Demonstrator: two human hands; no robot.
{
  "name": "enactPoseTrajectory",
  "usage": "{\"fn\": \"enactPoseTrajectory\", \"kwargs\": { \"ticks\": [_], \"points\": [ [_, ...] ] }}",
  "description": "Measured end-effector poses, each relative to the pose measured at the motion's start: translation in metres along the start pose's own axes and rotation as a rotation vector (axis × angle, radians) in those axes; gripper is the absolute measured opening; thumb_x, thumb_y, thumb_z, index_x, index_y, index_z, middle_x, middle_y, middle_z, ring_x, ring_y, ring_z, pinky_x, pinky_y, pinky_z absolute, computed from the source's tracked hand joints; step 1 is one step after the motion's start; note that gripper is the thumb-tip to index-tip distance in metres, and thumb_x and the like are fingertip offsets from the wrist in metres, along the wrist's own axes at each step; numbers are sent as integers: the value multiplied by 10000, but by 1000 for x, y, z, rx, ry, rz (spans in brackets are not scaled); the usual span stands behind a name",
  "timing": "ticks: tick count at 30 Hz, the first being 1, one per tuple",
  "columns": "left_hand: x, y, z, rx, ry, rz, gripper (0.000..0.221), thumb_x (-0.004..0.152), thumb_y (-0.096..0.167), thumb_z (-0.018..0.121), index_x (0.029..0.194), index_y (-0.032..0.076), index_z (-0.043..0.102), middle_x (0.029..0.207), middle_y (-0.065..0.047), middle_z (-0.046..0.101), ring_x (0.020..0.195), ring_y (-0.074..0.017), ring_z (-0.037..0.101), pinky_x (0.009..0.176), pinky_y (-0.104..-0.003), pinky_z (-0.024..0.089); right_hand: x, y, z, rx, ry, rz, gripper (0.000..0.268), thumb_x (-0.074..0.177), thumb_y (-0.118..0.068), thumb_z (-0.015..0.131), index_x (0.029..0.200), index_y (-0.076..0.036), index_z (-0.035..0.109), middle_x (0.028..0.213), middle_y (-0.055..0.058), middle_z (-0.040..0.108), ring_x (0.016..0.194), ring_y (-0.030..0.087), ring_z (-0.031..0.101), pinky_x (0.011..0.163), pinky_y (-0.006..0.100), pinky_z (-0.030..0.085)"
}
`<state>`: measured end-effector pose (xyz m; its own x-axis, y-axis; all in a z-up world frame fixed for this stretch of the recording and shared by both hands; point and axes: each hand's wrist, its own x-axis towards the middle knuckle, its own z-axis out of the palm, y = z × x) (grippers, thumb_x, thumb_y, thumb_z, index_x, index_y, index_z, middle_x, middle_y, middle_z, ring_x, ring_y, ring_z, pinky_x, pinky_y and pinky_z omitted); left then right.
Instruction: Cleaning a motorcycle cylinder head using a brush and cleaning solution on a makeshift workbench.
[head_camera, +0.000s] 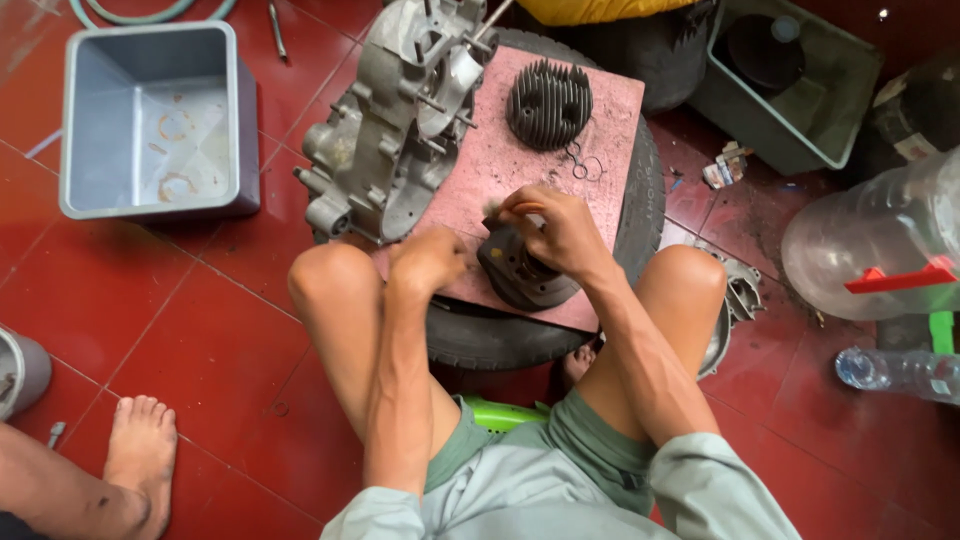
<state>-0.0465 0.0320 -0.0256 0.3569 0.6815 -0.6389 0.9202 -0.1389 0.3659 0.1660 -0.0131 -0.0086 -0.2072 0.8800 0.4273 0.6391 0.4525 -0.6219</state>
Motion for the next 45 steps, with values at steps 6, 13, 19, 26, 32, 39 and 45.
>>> {"fn": "enactPoseTrajectory", "kwargs": {
  "ticks": [6, 13, 19, 26, 32, 39, 45],
  "points": [
    [-5, -18, -11, -108, 161, -43, 488, 981, 246, 382, 1426, 250, 582, 1280, -103, 698, 1204, -373, 647, 998, -612, 495, -8, -20, 1, 111, -158, -65, 254, 756, 2, 699, 934, -178, 711, 878, 57, 719, 913, 342, 707, 865, 466, 549],
    [-29, -5, -19, -178, 156, 79, 514, 995, 226, 325, 1480, 188, 490, 1370, -177, 626, 1276, -425, 581, 1012, -643, 474, -15, -9, 2, 191, -170, -66, 160, 806, -102, 841, 827, -85, 684, 896, 109, 734, 945, 384, 708, 976, 549, 501],
    [-39, 8, -14, -201, 208, 315, 493, 961, 81, 363, 1418, 7, 533, 1287, -271, 656, 1260, -479, 578, 1028, -645, 456, -13, -13, 3, 75, -93, -72, 196, 827, -68, 824, 772, -58, 637, 850, 61, 739, 867, 332, 722, 948, 514, 517],
    [-36, 11, -10, -165, 148, 295, 499, 963, 84, 374, 1439, 20, 512, 1319, -270, 638, 1271, -464, 577, 1039, -623, 457, -20, 6, 10, 13, -61, -80, 183, 849, -154, 831, 785, -126, 662, 848, -11, 740, 874, 225, 739, 1095, 487, 400],
    [-38, 19, -14, -207, 212, 310, 490, 961, 100, 360, 1411, 87, 552, 1300, -201, 660, 1253, -418, 598, 1015, -603, 481, -13, 20, 18, 91, 4, -70, 152, 870, -95, 806, 804, -114, 670, 856, 15, 729, 874, 253, 727, 998, 453, 470],
    [-26, 12, -11, -296, 445, 363, 469, 942, 67, 352, 1334, 111, 606, 1199, -138, 721, 1142, -388, 666, 912, -583, 542, -10, -21, 2, 232, -71, -61, 114, 831, -83, 803, 845, -75, 690, 893, 80, 756, 928, 317, 729, 1059, 523, 420],
    [-44, 20, -25, -395, 510, 381, 485, 933, 48, 328, 1337, 103, 591, 1196, -170, 715, 1133, -383, 676, 918, -550, 541, -18, -1, 6, 29, -201, -95, 171, 823, -248, 842, 838, -150, 703, 863, 11, 745, 911, 189, 716, 1143, 491, 259]
  ]
}}
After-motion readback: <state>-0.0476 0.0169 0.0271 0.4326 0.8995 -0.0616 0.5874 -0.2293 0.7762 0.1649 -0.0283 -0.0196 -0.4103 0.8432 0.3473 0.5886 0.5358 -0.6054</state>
